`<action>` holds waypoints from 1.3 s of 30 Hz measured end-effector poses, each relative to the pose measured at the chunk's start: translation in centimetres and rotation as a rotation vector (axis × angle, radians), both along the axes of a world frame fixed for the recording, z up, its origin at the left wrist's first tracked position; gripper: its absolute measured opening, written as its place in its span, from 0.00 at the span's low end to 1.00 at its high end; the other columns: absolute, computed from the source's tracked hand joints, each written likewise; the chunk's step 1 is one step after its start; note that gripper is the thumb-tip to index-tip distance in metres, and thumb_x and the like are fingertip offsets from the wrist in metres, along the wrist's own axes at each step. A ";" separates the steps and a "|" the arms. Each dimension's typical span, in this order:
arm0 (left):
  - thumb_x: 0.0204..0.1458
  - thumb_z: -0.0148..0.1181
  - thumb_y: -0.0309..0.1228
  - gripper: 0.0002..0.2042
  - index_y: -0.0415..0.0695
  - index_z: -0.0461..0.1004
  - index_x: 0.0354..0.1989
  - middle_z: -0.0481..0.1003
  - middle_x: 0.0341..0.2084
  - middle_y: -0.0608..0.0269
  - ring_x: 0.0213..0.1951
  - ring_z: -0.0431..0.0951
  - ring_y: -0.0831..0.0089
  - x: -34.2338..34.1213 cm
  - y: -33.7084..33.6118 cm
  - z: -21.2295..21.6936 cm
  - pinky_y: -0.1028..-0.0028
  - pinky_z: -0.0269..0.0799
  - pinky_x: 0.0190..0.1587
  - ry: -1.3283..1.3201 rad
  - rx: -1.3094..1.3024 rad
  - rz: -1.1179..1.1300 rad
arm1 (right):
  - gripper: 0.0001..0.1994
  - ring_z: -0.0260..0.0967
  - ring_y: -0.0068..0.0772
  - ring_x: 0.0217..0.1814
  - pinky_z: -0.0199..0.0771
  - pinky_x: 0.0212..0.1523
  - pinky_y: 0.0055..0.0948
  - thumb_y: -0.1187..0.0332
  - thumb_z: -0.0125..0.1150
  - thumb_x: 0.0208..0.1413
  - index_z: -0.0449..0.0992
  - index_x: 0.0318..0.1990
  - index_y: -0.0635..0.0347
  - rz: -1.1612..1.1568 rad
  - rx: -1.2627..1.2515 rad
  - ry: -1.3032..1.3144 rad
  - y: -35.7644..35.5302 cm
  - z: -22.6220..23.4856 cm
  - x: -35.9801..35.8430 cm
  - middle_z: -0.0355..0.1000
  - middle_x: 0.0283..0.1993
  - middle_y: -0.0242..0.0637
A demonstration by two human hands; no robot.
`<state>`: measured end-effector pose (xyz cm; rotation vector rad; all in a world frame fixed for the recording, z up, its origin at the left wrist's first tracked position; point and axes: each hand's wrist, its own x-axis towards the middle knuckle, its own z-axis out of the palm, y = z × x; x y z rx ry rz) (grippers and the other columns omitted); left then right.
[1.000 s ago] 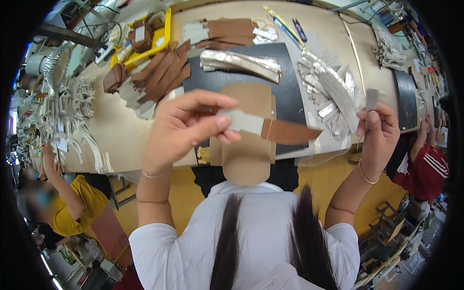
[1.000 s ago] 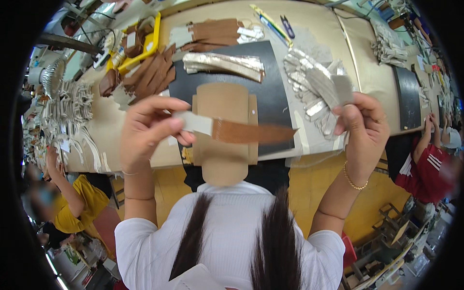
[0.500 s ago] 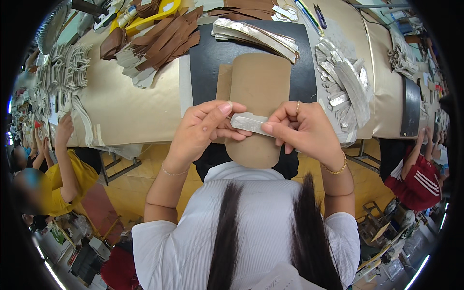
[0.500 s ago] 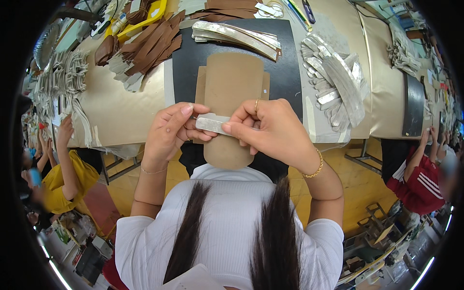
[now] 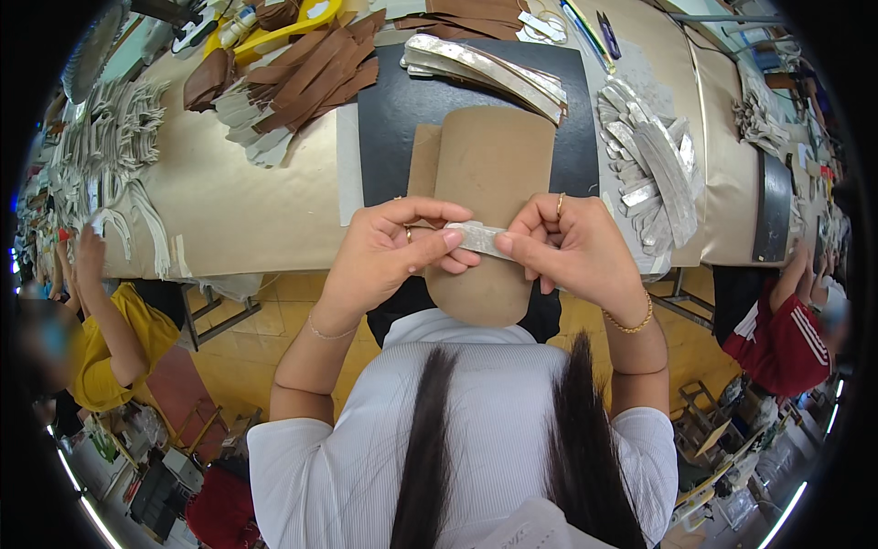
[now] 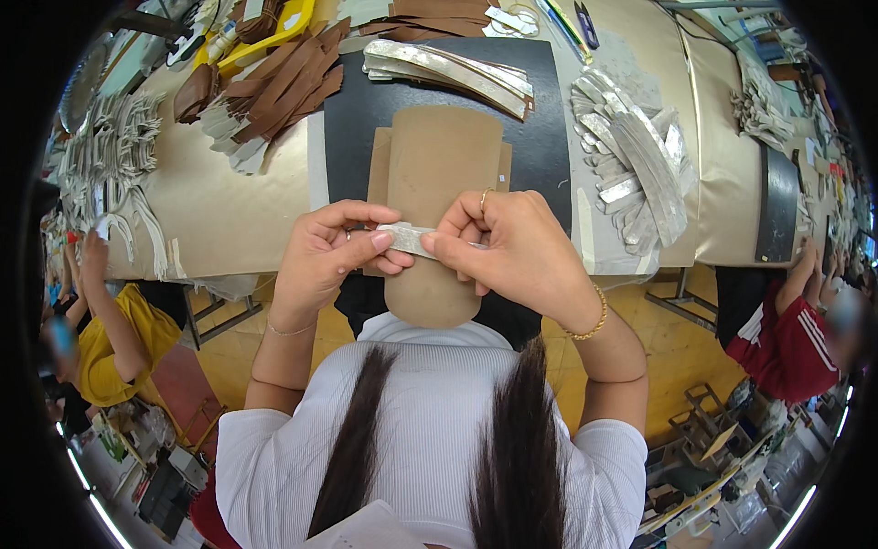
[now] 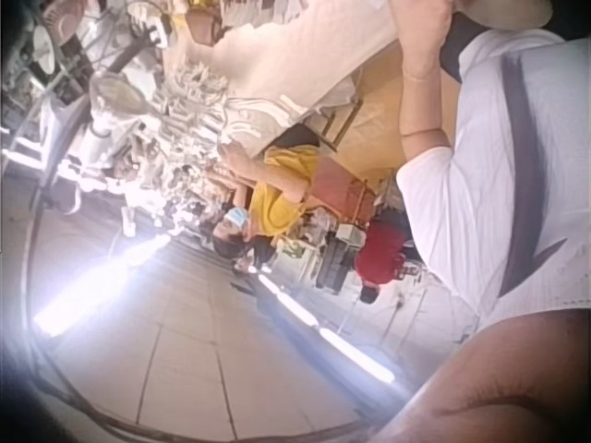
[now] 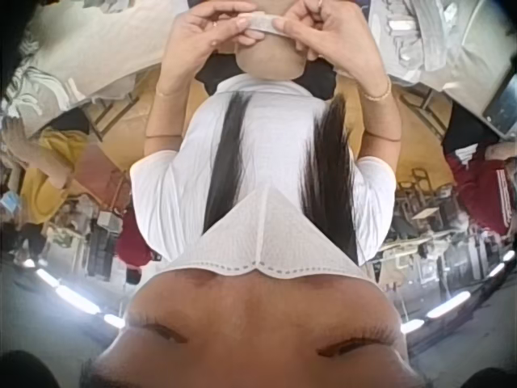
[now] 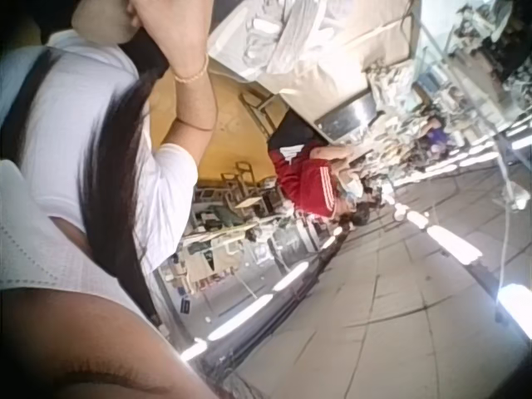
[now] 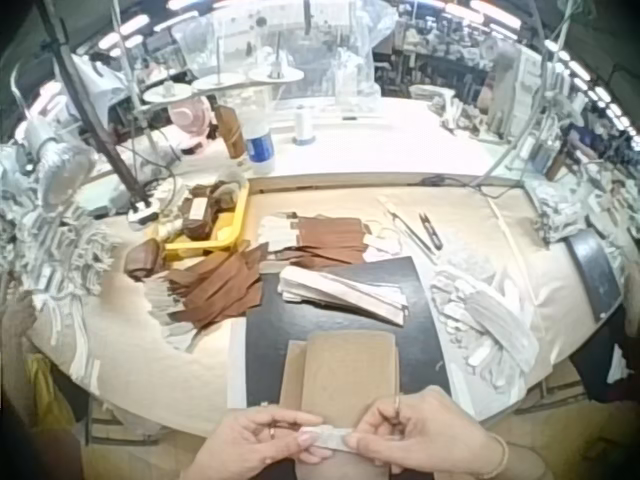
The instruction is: The person repeatedly picks up small white fabric strips and brown leather pieces, aligns them, and places them on a curved cardboard template on the table. The person continues this process, stacking the assembled pieces on the table.
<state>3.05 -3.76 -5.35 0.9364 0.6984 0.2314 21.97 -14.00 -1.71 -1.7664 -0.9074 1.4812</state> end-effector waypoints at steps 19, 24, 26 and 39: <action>0.53 0.55 0.19 0.09 0.28 0.71 0.41 0.76 0.29 0.49 0.29 0.81 0.66 -0.1 -0.5 -0.2 0.75 0.80 0.32 0.004 0.054 0.083 | 0.11 0.67 0.15 0.19 0.65 0.20 0.17 0.67 0.65 0.50 0.74 0.27 0.66 -0.091 0.143 0.031 -1.4 -1.8 0.2 0.71 0.18 0.30; 0.53 0.57 0.19 0.08 0.32 0.71 0.41 0.75 0.30 0.55 0.27 0.77 0.77 -0.5 -0.2 -1.0 0.81 0.74 0.30 -0.018 0.094 0.029 | 0.12 0.67 0.22 0.18 0.64 0.20 0.22 0.64 0.64 0.49 0.72 0.26 0.65 -0.067 0.181 -0.117 -1.5 -1.9 -0.1 0.70 0.18 0.35; 0.53 0.58 0.20 0.09 0.34 0.69 0.42 0.73 0.30 0.59 0.28 0.74 0.80 -0.5 -0.2 -1.3 0.83 0.72 0.30 -0.047 0.113 0.044 | 0.13 0.66 0.27 0.17 0.63 0.21 0.25 0.63 0.64 0.49 0.71 0.25 0.65 -0.062 0.192 -0.176 -1.4 -1.5 -0.3 0.69 0.17 0.37; 0.52 0.58 0.18 0.15 0.41 0.60 0.44 0.73 0.32 0.57 0.33 0.76 0.73 -1.2 -0.3 -3.2 0.75 0.74 0.37 -0.174 0.108 0.122 | 0.13 0.63 0.17 0.24 0.62 0.25 0.19 0.65 0.68 0.48 0.70 0.26 0.62 -0.099 0.157 -0.003 -3.1 -2.6 1.4 0.68 0.23 0.29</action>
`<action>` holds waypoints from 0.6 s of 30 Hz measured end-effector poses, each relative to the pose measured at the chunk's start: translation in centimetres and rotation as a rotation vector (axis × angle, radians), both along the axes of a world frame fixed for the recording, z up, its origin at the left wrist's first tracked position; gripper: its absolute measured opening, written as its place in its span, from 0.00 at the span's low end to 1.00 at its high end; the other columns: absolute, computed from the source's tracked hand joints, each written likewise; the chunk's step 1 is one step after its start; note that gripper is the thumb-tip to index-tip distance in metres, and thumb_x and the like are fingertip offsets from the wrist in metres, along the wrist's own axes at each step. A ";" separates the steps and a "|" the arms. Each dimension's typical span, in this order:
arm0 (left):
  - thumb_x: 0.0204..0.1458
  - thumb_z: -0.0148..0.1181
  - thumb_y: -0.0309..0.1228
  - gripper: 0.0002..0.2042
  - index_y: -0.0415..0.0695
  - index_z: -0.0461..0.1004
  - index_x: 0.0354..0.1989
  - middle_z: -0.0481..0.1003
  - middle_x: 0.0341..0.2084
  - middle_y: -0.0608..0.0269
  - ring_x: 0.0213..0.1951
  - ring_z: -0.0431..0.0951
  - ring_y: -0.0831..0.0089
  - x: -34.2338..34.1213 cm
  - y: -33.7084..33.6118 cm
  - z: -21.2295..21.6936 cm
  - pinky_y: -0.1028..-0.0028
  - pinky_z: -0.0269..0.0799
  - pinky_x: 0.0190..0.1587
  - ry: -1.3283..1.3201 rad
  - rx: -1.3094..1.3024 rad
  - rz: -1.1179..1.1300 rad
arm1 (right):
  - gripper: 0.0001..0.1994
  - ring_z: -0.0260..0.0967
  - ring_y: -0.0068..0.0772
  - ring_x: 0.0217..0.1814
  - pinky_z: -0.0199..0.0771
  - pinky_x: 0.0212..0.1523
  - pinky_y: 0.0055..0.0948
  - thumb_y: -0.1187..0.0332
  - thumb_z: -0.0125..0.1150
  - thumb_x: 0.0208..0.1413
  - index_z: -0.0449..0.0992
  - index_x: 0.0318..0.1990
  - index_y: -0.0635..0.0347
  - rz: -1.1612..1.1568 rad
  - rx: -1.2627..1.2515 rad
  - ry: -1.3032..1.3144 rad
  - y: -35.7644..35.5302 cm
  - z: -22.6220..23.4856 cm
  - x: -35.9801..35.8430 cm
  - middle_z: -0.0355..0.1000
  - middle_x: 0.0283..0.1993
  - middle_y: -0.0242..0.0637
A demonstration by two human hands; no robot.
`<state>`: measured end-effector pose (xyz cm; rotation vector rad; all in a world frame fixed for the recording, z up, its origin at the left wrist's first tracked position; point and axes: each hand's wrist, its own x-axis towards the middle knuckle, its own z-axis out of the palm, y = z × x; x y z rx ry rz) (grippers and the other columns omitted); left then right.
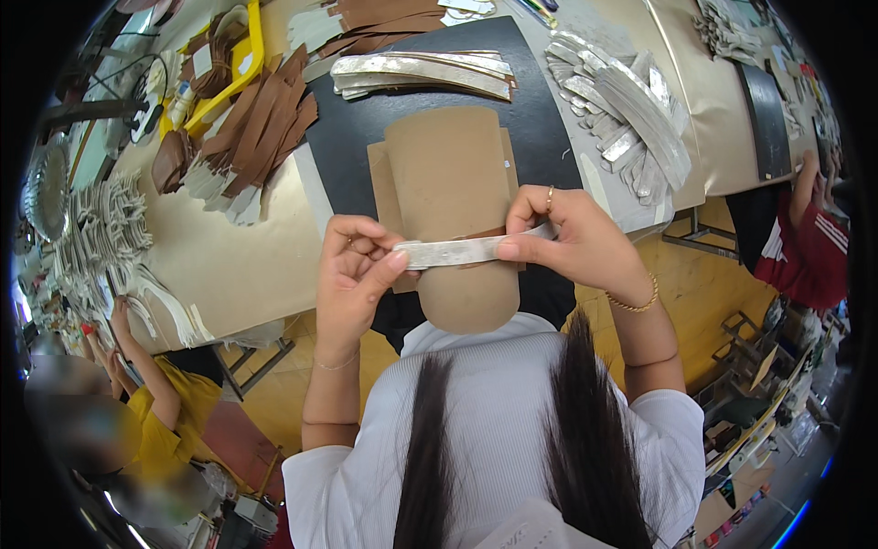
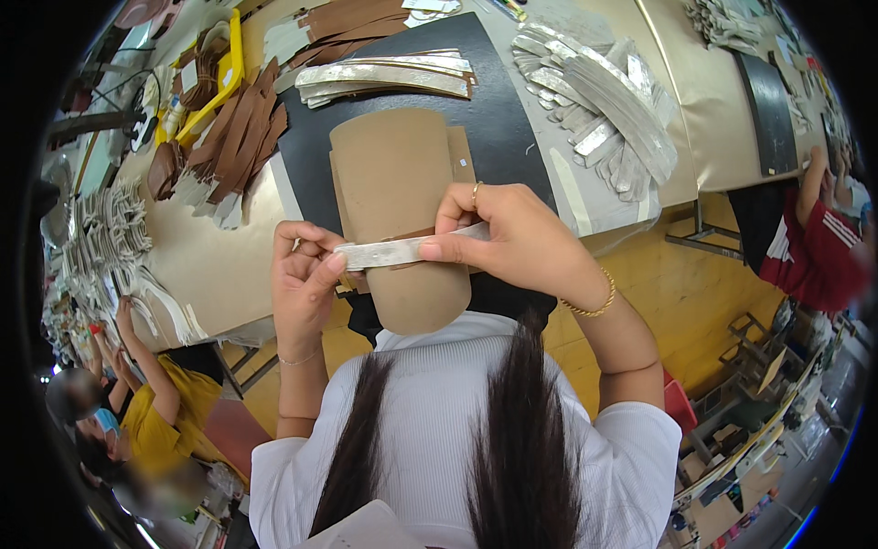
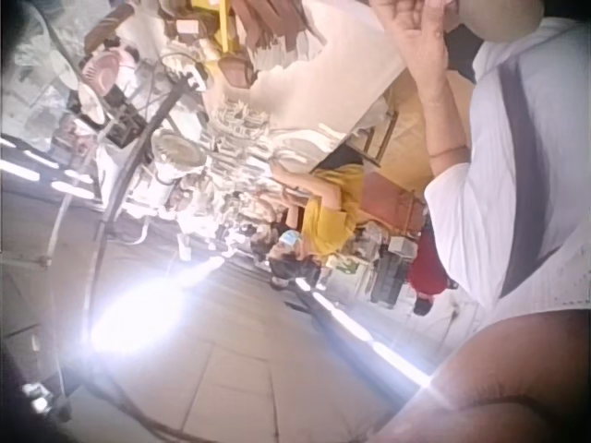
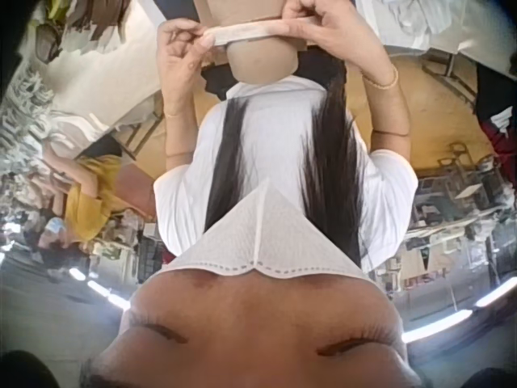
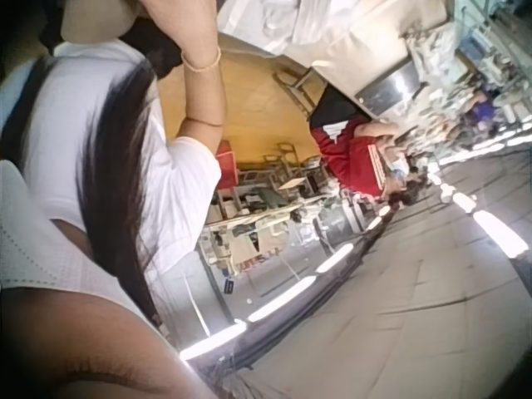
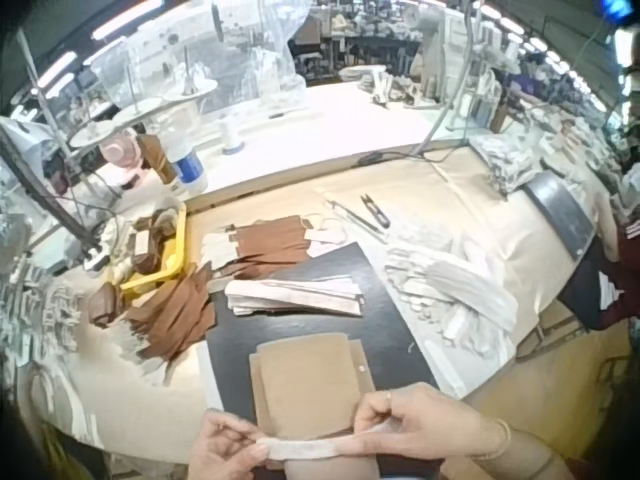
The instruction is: The person repeatedly picks up small white fabric strips and brown leather pieces, aligns them, and places them on a curved cardboard template on the table. The person continues this process, stacking the assembled pieces on the table.
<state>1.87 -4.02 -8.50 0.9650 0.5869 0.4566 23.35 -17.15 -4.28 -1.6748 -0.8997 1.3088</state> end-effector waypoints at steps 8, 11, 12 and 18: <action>0.53 0.56 0.20 0.15 0.44 0.58 0.45 0.73 0.31 0.55 0.29 0.77 0.69 -0.9 -0.3 -1.9 0.74 0.74 0.33 -0.026 -0.056 0.019 | 0.12 0.66 0.19 0.25 0.67 0.28 0.20 0.63 0.66 0.51 0.76 0.30 0.63 -0.025 0.074 0.154 -0.6 -1.6 0.8 0.73 0.24 0.31; 0.53 0.56 0.20 0.16 0.45 0.58 0.46 0.73 0.30 0.55 0.30 0.76 0.70 -0.8 -0.5 -1.9 0.74 0.74 0.34 -0.024 -0.089 0.026 | 0.13 0.67 0.20 0.24 0.67 0.27 0.21 0.61 0.66 0.50 0.76 0.29 0.63 -0.023 0.071 0.083 -0.6 -1.6 0.8 0.73 0.23 0.34; 0.53 0.56 0.19 0.16 0.44 0.58 0.45 0.74 0.30 0.54 0.30 0.76 0.70 -0.8 -0.5 -1.9 0.74 0.73 0.34 -0.028 -0.097 0.028 | 0.13 0.67 0.21 0.24 0.66 0.27 0.22 0.61 0.66 0.50 0.76 0.29 0.63 -0.031 0.103 0.037 -0.6 -1.7 0.6 0.72 0.23 0.34; 0.53 0.56 0.19 0.16 0.45 0.58 0.46 0.73 0.30 0.54 0.29 0.74 0.71 -0.5 -0.6 -1.7 0.74 0.72 0.34 -0.030 -0.088 0.023 | 0.14 0.66 0.18 0.25 0.66 0.29 0.20 0.61 0.68 0.49 0.74 0.26 0.63 0.003 -0.120 -0.070 -0.9 -1.9 1.3 0.70 0.22 0.32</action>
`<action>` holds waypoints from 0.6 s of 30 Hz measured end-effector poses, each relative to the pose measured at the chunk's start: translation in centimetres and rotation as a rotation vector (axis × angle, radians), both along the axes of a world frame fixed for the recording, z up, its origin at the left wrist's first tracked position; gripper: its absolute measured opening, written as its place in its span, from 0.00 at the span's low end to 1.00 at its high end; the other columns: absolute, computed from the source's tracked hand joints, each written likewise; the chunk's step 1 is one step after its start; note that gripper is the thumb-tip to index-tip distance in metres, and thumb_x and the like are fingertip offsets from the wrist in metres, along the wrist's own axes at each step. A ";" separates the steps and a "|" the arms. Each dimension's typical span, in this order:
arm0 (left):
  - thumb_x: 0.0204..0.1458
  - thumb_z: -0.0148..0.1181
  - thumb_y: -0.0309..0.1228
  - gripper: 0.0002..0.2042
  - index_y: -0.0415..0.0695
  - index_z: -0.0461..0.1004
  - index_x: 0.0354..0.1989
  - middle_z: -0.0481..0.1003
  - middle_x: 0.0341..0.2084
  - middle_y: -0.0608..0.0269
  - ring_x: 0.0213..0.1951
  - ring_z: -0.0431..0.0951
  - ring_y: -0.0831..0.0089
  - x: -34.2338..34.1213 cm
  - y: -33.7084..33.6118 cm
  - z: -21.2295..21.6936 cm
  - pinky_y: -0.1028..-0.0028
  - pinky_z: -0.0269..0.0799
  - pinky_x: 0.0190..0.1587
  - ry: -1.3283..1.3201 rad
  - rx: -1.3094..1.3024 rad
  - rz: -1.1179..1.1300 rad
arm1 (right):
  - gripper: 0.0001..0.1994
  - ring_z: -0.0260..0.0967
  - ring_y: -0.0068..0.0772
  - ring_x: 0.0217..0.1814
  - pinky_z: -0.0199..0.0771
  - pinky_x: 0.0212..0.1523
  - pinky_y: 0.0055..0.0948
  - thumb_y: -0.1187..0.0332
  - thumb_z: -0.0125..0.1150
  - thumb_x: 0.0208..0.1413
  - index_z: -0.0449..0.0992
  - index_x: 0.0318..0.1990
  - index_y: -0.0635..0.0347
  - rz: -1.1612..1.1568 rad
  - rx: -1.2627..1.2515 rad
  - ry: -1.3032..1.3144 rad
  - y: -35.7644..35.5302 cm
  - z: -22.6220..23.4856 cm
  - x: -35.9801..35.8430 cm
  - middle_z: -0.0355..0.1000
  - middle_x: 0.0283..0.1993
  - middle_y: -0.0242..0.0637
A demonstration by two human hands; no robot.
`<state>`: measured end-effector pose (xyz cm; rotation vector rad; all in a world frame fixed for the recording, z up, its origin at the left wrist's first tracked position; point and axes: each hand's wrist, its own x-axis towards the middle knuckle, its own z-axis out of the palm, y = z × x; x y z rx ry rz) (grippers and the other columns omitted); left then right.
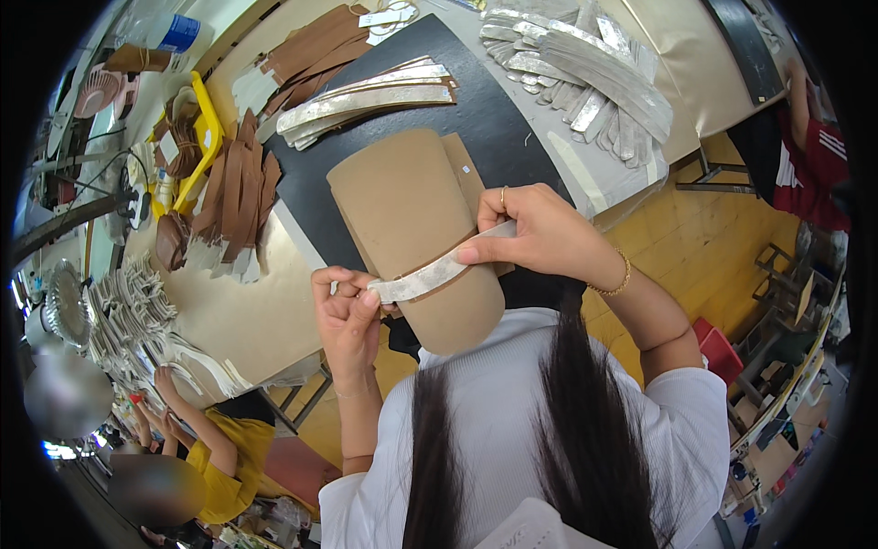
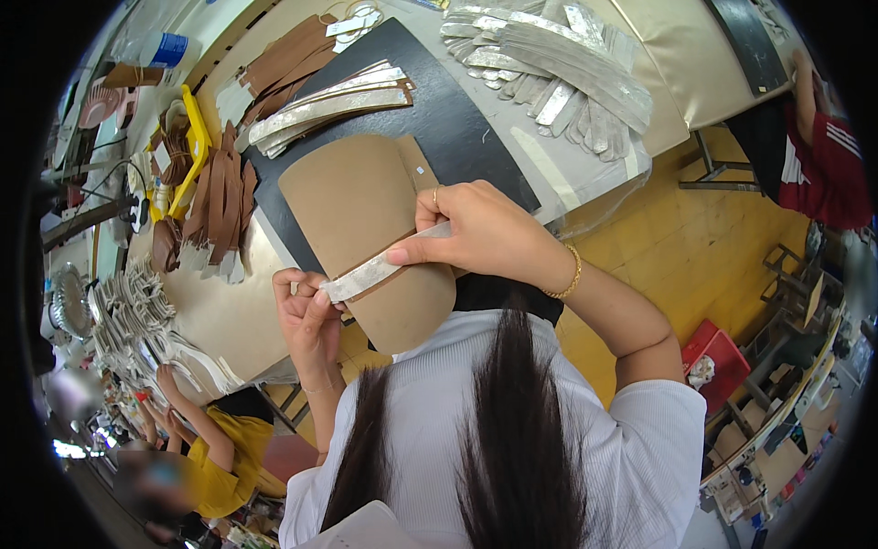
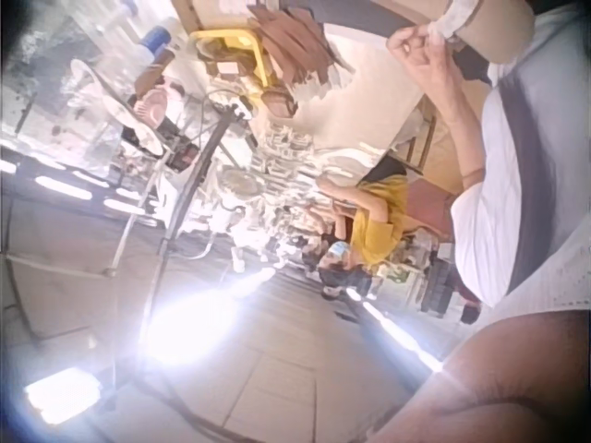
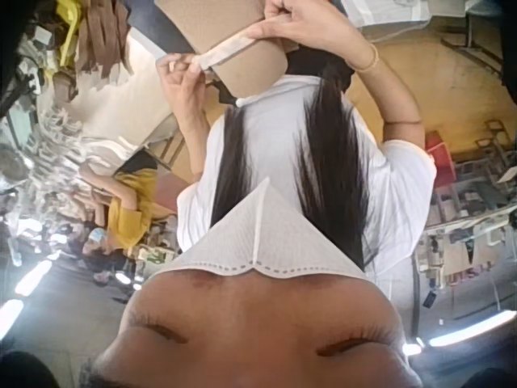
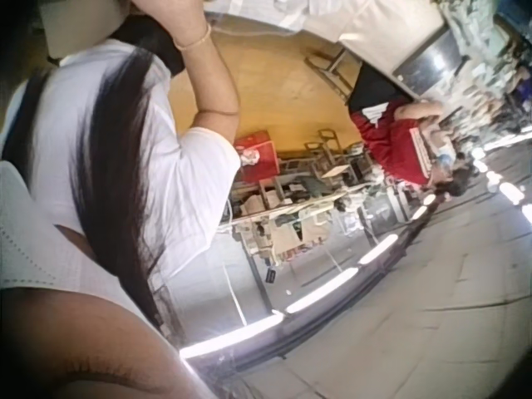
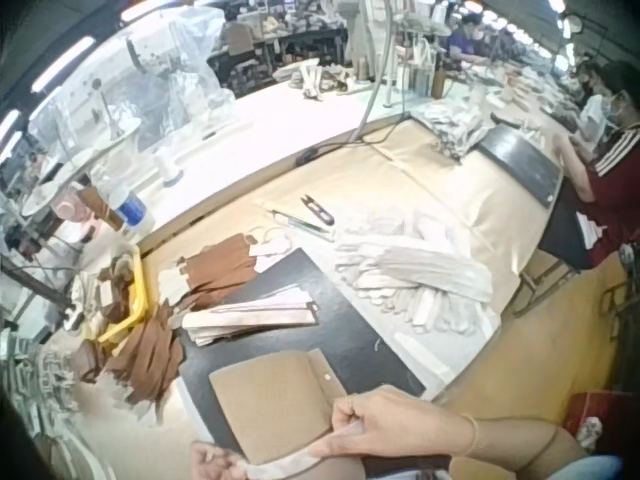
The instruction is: The person repeatedly picks up small white fabric strips and brown leather pieces, aligns them, and places them on a curved cardboard template on the table. The person continues this process, stacking the assembled pieces on the table.
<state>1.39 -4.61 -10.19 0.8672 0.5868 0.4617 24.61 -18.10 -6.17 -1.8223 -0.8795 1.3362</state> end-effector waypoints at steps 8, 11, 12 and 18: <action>0.53 0.57 0.20 0.17 0.46 0.58 0.47 0.72 0.29 0.57 0.29 0.72 0.72 -0.2 -0.2 -0.6 0.74 0.70 0.34 -0.011 -0.025 0.026 | 0.12 0.67 0.15 0.31 0.69 0.34 0.17 0.63 0.66 0.52 0.74 0.32 0.63 -0.291 0.235 0.659 -2.3 -5.8 -0.3 0.72 0.29 0.27; 0.53 0.57 0.20 0.17 0.46 0.58 0.47 0.72 0.28 0.58 0.28 0.72 0.73 -0.4 -0.1 -0.7 0.75 0.70 0.34 -0.010 -0.027 0.017 | 0.12 0.67 0.14 0.30 0.69 0.33 0.17 0.62 0.66 0.52 0.74 0.30 0.63 -0.309 0.230 0.608 -2.2 -5.9 -0.8 0.72 0.29 0.29; 0.53 0.57 0.20 0.17 0.46 0.58 0.47 0.72 0.28 0.58 0.28 0.72 0.73 -0.3 -0.1 -0.7 0.76 0.70 0.34 -0.008 -0.031 0.020 | 0.12 0.67 0.14 0.30 0.69 0.33 0.16 0.62 0.66 0.52 0.74 0.31 0.63 -0.312 0.235 0.564 -2.1 -6.1 -1.0 0.72 0.29 0.29; 0.53 0.57 0.19 0.17 0.46 0.58 0.47 0.72 0.29 0.58 0.29 0.72 0.74 -0.1 -0.3 -0.6 0.77 0.70 0.34 -0.001 -0.034 0.048 | 0.15 0.69 0.16 0.28 0.71 0.30 0.16 0.64 0.65 0.53 0.69 0.40 0.65 -0.439 0.152 0.647 -2.5 -6.1 -2.2 0.70 0.27 0.29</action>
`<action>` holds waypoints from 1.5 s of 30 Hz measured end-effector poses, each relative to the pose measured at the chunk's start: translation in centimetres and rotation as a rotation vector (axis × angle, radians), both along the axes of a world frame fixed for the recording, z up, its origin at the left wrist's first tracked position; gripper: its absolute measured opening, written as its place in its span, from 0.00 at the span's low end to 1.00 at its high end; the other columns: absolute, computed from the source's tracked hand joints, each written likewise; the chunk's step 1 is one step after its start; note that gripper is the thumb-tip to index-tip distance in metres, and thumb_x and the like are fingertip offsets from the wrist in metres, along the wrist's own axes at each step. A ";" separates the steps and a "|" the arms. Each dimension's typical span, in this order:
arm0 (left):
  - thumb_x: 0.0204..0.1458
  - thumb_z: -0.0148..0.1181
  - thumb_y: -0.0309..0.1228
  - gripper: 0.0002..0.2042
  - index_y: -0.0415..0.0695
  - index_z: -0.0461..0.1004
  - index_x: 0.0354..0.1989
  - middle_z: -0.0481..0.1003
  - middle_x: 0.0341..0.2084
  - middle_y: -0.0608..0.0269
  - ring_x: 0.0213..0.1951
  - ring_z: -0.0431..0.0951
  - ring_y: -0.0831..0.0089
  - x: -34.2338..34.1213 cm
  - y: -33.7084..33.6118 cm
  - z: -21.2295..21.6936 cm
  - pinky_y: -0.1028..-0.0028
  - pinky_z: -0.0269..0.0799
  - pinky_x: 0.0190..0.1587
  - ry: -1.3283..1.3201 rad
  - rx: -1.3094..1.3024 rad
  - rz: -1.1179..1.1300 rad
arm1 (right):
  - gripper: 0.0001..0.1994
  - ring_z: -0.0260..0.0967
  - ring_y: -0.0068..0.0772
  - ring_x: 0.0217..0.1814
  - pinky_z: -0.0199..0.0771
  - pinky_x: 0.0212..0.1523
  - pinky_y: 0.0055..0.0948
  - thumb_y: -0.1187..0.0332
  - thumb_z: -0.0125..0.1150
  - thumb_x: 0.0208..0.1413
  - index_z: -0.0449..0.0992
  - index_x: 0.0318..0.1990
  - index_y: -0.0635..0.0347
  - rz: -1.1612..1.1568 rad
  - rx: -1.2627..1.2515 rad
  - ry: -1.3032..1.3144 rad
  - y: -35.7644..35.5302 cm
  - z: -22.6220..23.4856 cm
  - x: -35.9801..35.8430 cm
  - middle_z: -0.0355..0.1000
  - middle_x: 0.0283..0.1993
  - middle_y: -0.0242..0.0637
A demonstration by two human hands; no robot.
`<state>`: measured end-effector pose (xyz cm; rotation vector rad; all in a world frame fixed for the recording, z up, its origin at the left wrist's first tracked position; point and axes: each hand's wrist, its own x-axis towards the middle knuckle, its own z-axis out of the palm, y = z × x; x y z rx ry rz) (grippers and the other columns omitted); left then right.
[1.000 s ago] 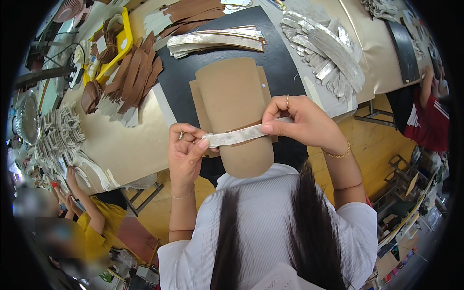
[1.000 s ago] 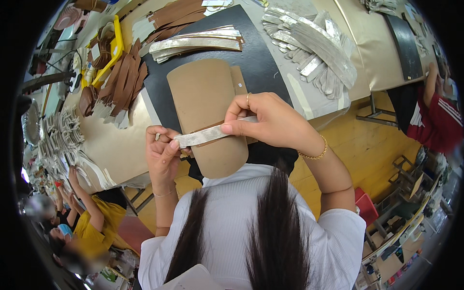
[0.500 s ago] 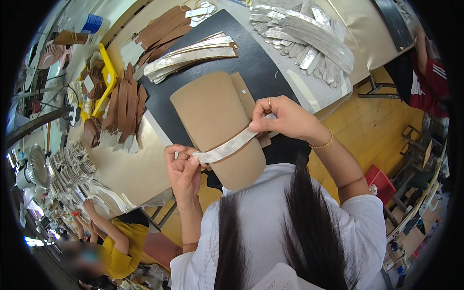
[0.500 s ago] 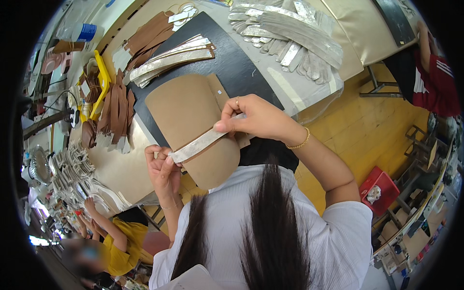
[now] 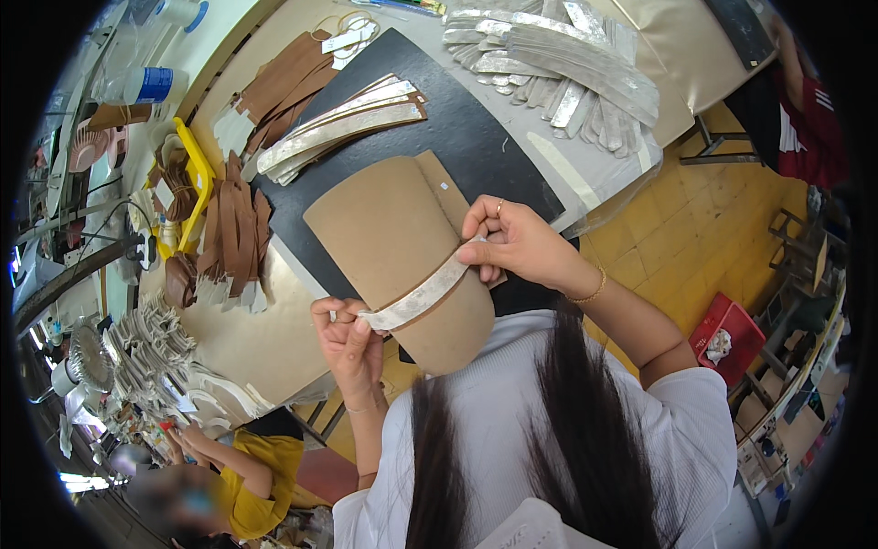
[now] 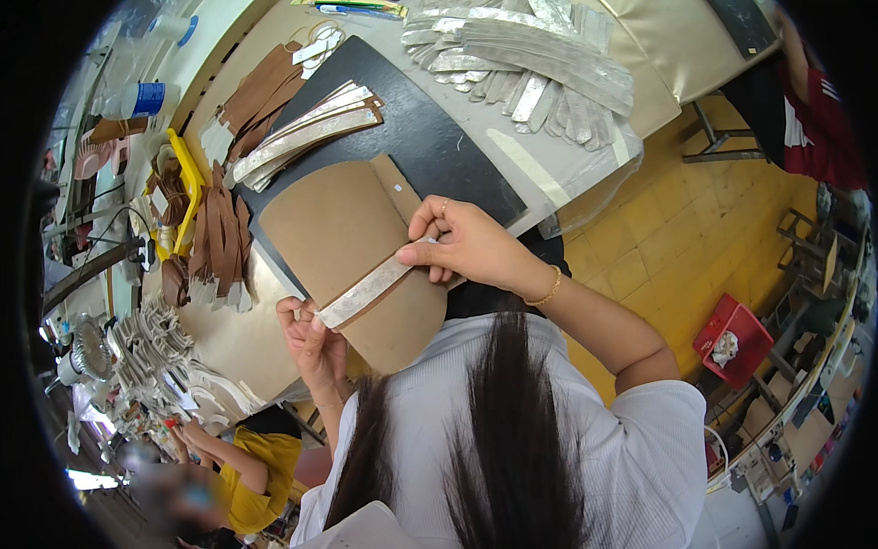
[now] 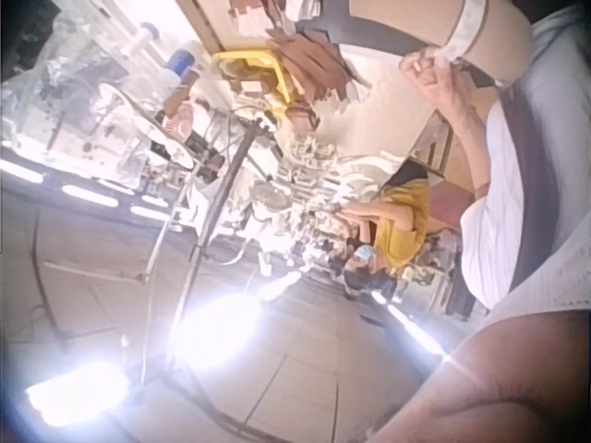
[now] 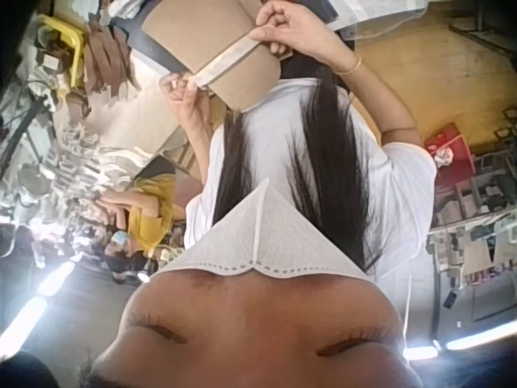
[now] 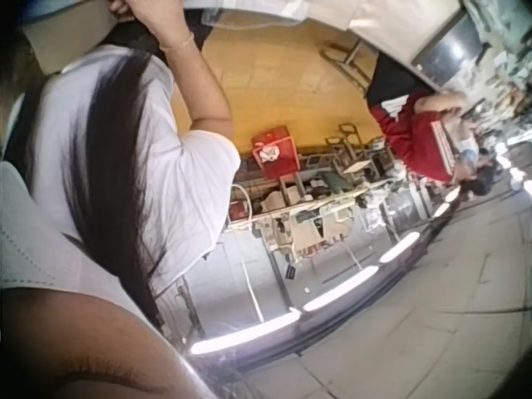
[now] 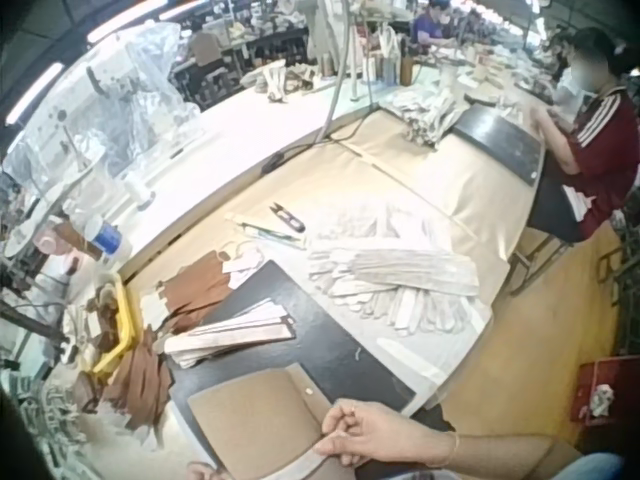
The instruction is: The person repeatedly picks up small white fabric strips and brown leather pieces, aligns them, and places them on a curved cardboard template on the table. The person continues this process, stacking the assembled pieces on the table.
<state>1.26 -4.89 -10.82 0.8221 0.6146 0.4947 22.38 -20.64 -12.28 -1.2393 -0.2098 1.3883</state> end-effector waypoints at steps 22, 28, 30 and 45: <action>0.53 0.55 0.19 0.16 0.46 0.59 0.48 0.72 0.30 0.58 0.30 0.72 0.73 0.0 -0.4 0.0 0.75 0.70 0.35 -0.020 0.009 0.008 | 0.11 0.72 0.26 0.45 0.73 0.46 0.24 0.70 0.57 0.57 0.76 0.45 0.64 0.059 -0.007 -0.654 -2.8 0.9 -1.6 0.68 0.52 0.41; 0.54 0.55 0.21 0.15 0.45 0.59 0.47 0.72 0.32 0.58 0.30 0.72 0.73 0.4 -1.3 1.2 0.75 0.71 0.34 -0.019 0.045 0.093 | 0.26 0.60 0.40 0.63 0.57 0.63 0.38 0.60 0.60 0.51 0.68 0.57 0.57 0.090 0.368 -1.491 1.4 7.8 -1.3 0.62 0.63 0.40; 0.54 0.55 0.21 0.15 0.45 0.59 0.47 0.72 0.33 0.58 0.32 0.72 0.73 -0.3 -1.6 0.7 0.74 0.71 0.34 0.072 0.062 0.150 | 0.32 0.56 0.41 0.67 0.48 0.67 0.41 0.55 0.61 0.47 0.64 0.61 0.57 0.339 0.644 -1.469 2.8 9.1 -3.7 0.59 0.65 0.39; 0.52 0.57 0.19 0.18 0.47 0.58 0.48 0.72 0.31 0.59 0.33 0.70 0.75 -0.4 -1.1 -1.6 0.76 0.66 0.40 -0.123 -0.097 0.046 | 0.50 0.25 0.43 0.76 0.31 0.71 0.34 0.33 0.35 0.55 0.19 0.68 0.59 0.129 0.390 -0.443 -2.7 -0.7 -5.1 0.24 0.74 0.46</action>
